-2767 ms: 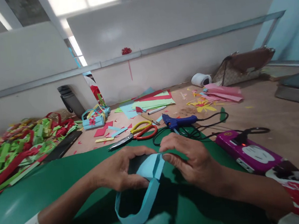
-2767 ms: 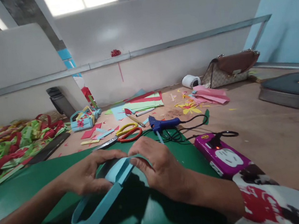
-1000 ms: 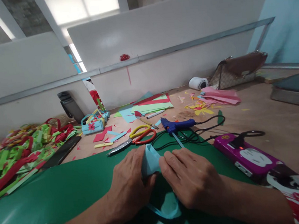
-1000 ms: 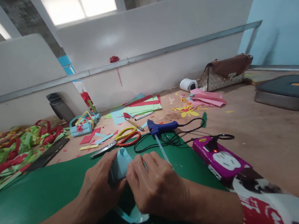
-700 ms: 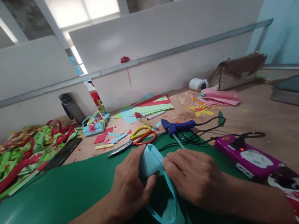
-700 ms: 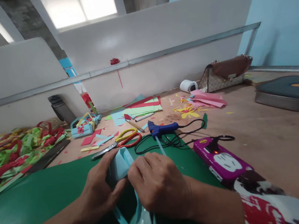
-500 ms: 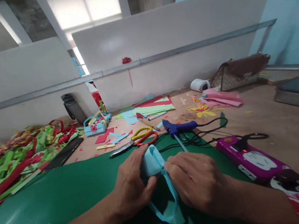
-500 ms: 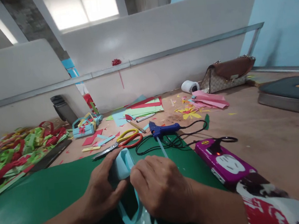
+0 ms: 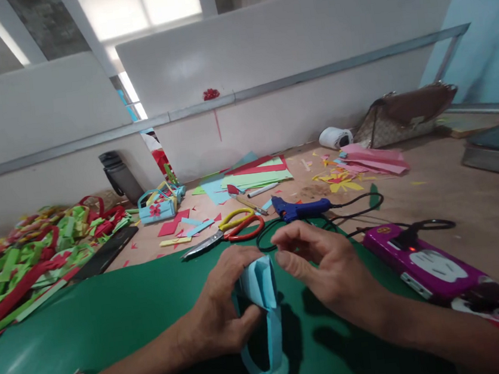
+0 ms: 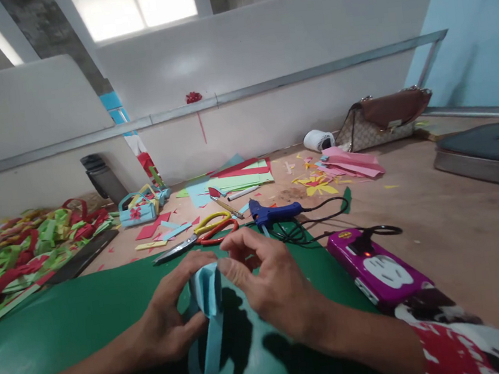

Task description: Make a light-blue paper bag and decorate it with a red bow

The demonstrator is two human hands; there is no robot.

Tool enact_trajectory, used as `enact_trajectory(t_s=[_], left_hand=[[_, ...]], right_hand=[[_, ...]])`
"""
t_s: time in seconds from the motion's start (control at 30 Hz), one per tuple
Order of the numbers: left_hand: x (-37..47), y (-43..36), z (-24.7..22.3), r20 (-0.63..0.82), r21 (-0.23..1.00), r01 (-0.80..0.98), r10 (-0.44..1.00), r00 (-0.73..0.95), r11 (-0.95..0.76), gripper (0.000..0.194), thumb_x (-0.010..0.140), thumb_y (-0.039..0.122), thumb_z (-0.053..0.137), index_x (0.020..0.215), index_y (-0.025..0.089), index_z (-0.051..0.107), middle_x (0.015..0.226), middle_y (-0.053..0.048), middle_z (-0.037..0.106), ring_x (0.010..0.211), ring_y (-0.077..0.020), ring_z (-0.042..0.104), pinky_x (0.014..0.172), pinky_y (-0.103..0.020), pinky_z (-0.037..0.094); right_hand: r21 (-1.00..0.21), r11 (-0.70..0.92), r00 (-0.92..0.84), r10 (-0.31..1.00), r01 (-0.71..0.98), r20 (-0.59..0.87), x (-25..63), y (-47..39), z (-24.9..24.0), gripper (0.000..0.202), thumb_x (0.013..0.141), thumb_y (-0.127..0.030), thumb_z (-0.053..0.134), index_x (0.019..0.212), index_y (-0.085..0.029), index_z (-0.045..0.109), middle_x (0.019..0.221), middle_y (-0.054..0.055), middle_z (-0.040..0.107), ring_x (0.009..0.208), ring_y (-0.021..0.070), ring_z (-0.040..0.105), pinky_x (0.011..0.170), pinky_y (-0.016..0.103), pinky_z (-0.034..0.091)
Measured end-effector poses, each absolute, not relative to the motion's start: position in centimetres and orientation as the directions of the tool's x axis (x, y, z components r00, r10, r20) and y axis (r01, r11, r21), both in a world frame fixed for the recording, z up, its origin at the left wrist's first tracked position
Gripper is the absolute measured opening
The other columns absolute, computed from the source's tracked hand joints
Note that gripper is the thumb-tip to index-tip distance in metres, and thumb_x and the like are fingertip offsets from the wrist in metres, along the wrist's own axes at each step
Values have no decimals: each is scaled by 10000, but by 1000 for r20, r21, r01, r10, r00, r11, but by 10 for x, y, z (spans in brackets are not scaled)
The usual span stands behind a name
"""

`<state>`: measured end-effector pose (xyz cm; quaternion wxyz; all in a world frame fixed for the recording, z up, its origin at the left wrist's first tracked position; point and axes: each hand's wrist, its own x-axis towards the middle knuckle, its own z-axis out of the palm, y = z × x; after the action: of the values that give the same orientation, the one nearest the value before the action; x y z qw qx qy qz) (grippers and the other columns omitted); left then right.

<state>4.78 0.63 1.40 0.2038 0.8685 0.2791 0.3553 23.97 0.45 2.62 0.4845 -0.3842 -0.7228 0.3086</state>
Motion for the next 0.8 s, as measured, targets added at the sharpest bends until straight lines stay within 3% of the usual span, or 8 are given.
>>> enact_trajectory(t_s=[0.1,0.23,0.5,0.67,0.8], left_hand=[[47,6,21,418,609,309,626,658,-731,409,748,62,537,1138,172,479,1158,-110,529,1088,-212,494,956,-359,421],[47,8,27,353,648,281,607,712,-707,334,797,120,535,1125,179,506,1175,-112,526,1058,-206,491,942,-356,422],[42,11,31,287,711,267,616,734,-650,360,792,137,539,1148,177,505,1193,-100,521,1056,-207,495,949,-354,405],[39,14,36,233,779,250,636,736,-575,353,788,197,556,1137,168,518,1082,-72,568,970,-207,530,884,-343,432],[37,14,38,193,798,261,640,743,-544,345,807,266,556,1139,173,528,1061,-70,579,925,-205,534,851,-342,442]], right_hand=[[-936,327,-322,907,131,272,240,9,31,196,820,-355,604,844,-161,609,731,8,603,651,131,558,559,231,451],[-978,195,-370,916,68,157,240,12,33,212,755,-351,674,773,-145,628,704,-3,612,653,125,554,589,234,442],[-981,180,-355,924,76,142,239,12,30,124,751,-270,671,771,-154,631,712,-13,622,659,122,568,607,237,442],[-994,55,-411,907,-93,88,239,15,27,242,706,-343,737,791,-150,619,715,-26,612,637,104,554,603,229,438],[-991,29,-419,904,-129,81,239,17,25,222,698,-306,748,769,-147,610,696,-35,595,620,92,538,591,223,422]])
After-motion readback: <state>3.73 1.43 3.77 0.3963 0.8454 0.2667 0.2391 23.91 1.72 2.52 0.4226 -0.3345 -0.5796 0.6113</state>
